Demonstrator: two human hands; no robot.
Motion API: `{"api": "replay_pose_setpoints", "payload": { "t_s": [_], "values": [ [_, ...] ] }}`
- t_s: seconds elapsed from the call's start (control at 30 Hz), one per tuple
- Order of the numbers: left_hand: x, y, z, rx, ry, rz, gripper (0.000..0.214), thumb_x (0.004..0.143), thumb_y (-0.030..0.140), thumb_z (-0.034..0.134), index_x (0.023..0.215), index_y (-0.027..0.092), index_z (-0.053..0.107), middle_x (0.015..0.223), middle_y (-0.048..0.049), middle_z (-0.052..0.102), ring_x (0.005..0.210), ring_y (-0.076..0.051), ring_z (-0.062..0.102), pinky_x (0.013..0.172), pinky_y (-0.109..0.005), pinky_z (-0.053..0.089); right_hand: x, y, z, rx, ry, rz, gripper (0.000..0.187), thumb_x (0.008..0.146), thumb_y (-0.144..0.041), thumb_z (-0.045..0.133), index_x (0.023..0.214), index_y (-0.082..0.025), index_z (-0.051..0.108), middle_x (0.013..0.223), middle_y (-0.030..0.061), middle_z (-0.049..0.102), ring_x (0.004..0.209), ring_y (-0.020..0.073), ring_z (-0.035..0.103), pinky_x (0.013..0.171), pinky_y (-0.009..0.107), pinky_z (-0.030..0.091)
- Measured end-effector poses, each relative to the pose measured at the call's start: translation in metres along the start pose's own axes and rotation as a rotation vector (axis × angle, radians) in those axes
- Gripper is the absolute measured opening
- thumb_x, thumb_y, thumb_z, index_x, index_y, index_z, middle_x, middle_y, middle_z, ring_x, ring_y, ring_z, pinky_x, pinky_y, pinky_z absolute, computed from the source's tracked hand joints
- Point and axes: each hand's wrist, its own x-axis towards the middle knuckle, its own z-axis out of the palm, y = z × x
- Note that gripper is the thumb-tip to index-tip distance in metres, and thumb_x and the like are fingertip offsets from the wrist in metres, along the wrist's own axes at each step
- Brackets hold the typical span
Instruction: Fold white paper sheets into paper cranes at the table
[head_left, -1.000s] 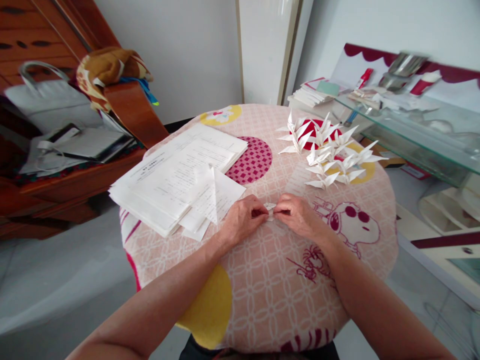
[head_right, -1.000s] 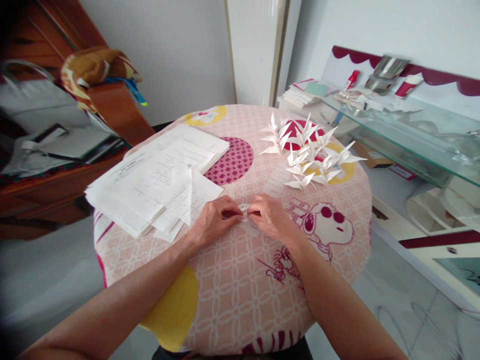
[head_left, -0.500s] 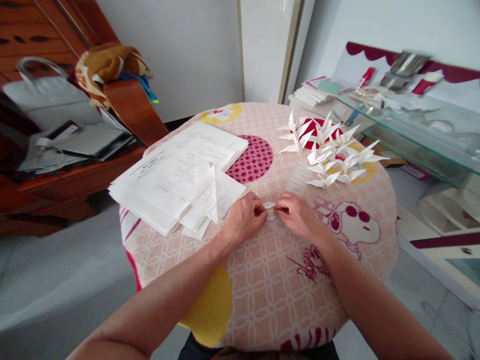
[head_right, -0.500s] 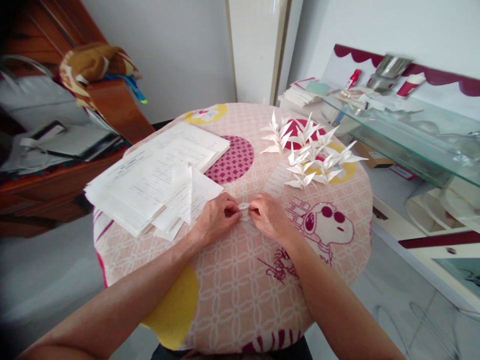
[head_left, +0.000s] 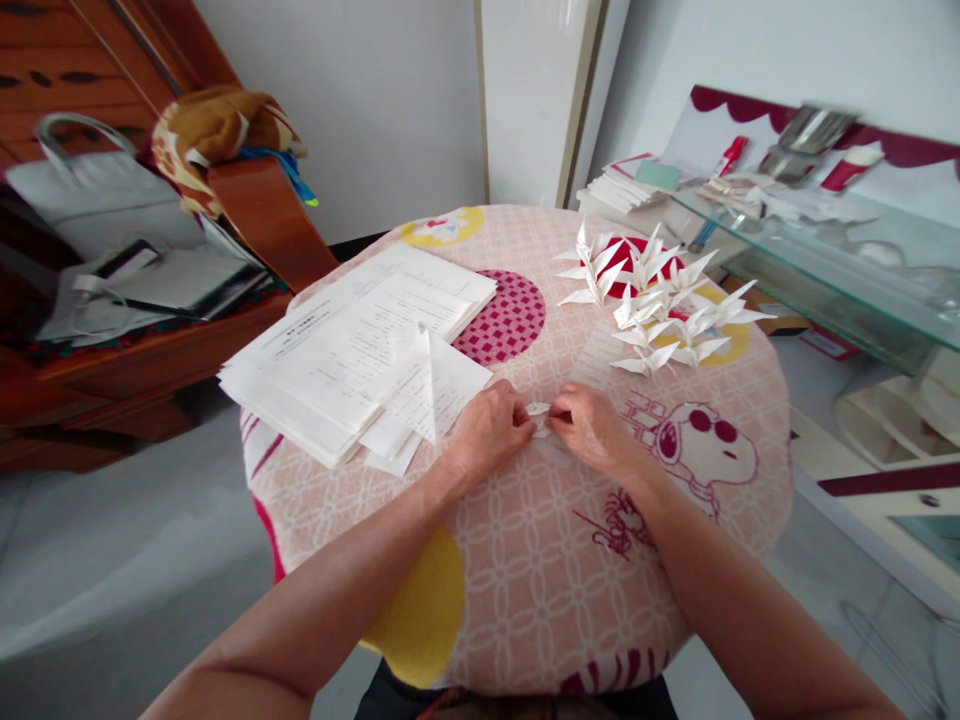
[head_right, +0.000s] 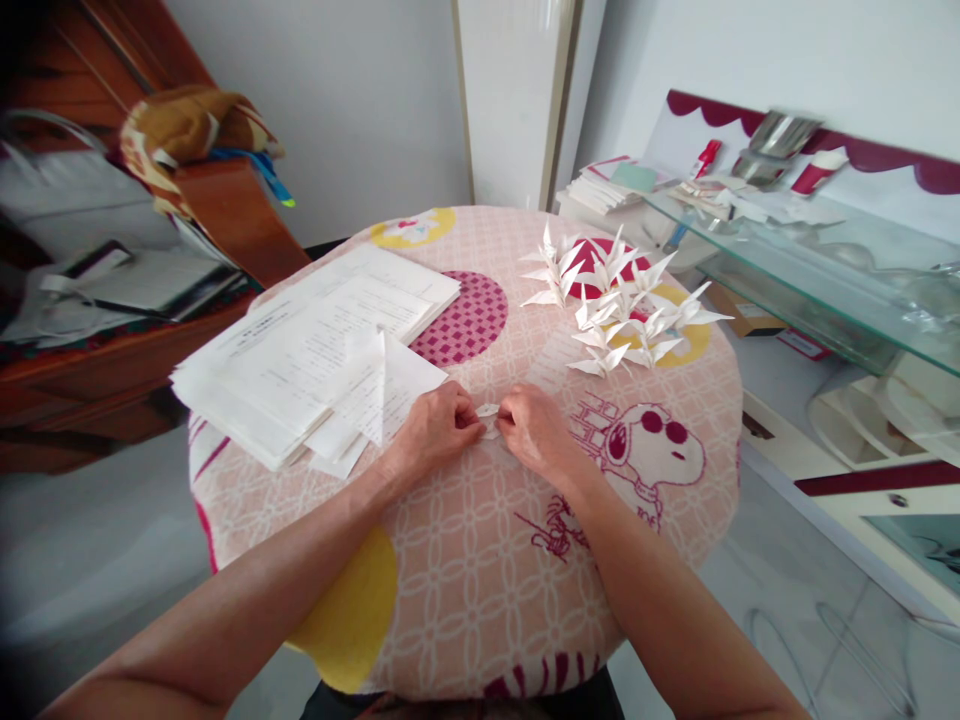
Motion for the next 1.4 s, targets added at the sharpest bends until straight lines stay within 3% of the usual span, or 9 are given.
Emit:
{"api": "replay_pose_setpoints", "payload": {
  "t_s": [0.3, 0.57, 0.8, 1.17, 1.4],
  "values": [
    [0.001, 0.002, 0.001, 0.020, 0.004, -0.034, 0.014, 0.074, 0.014, 0.064, 0.061, 0.016, 0.060, 0.072, -0.0021, 0.059, 0.063, -0.013, 0.053, 0.061, -0.026, 0.041, 0.001, -0.009, -0.001, -0.066, -0.011, 0.051, 0.019, 0.078, -0.005, 0.061, 0.063, -0.015, 0.061, 0.073, 0.0049, 0.060, 0.070, 0.0156, 0.053, 0.066, 0.028, 0.036],
    [-0.002, -0.006, 0.004, -0.178, 0.061, -0.008, 0.010, 0.071, 0.012, 0.069, 0.074, 0.016, 0.060, 0.071, 0.0022, 0.059, 0.064, -0.011, 0.055, 0.062, -0.024, 0.041, 0.001, -0.004, 0.002, -0.065, 0.025, 0.010, 0.021, 0.077, -0.004, 0.061, 0.060, -0.016, 0.060, 0.071, 0.0031, 0.058, 0.066, 0.0139, 0.049, 0.063, 0.027, 0.034],
    [0.001, -0.005, 0.005, -0.109, 0.058, -0.004, 0.009, 0.071, 0.016, 0.069, 0.075, 0.016, 0.061, 0.071, 0.0016, 0.060, 0.063, -0.012, 0.054, 0.062, -0.025, 0.040, 0.001, -0.001, 0.004, -0.056, 0.040, 0.003, 0.018, 0.076, -0.004, 0.061, 0.063, -0.016, 0.062, 0.072, 0.0027, 0.060, 0.068, 0.0138, 0.052, 0.065, 0.026, 0.036],
    [0.001, -0.011, 0.006, -0.125, 0.056, 0.082, 0.012, 0.068, 0.012, 0.067, 0.077, 0.016, 0.060, 0.073, 0.0022, 0.058, 0.063, -0.011, 0.055, 0.062, -0.024, 0.042, 0.005, -0.011, 0.001, -0.040, 0.001, 0.175, 0.011, 0.070, -0.008, 0.063, 0.065, -0.017, 0.067, 0.070, 0.0058, 0.069, 0.068, 0.0171, 0.060, 0.063, 0.027, 0.039],
    [0.002, -0.017, 0.000, -0.216, -0.005, 0.112, 0.018, 0.066, 0.004, 0.059, 0.079, 0.016, 0.060, 0.070, 0.0030, 0.060, 0.063, -0.011, 0.060, 0.061, -0.022, 0.047, 0.004, -0.007, -0.001, 0.042, 0.024, 0.184, 0.018, 0.065, -0.001, 0.059, 0.063, -0.017, 0.066, 0.068, 0.0041, 0.070, 0.067, 0.0166, 0.061, 0.063, 0.026, 0.040]
  ]
}}
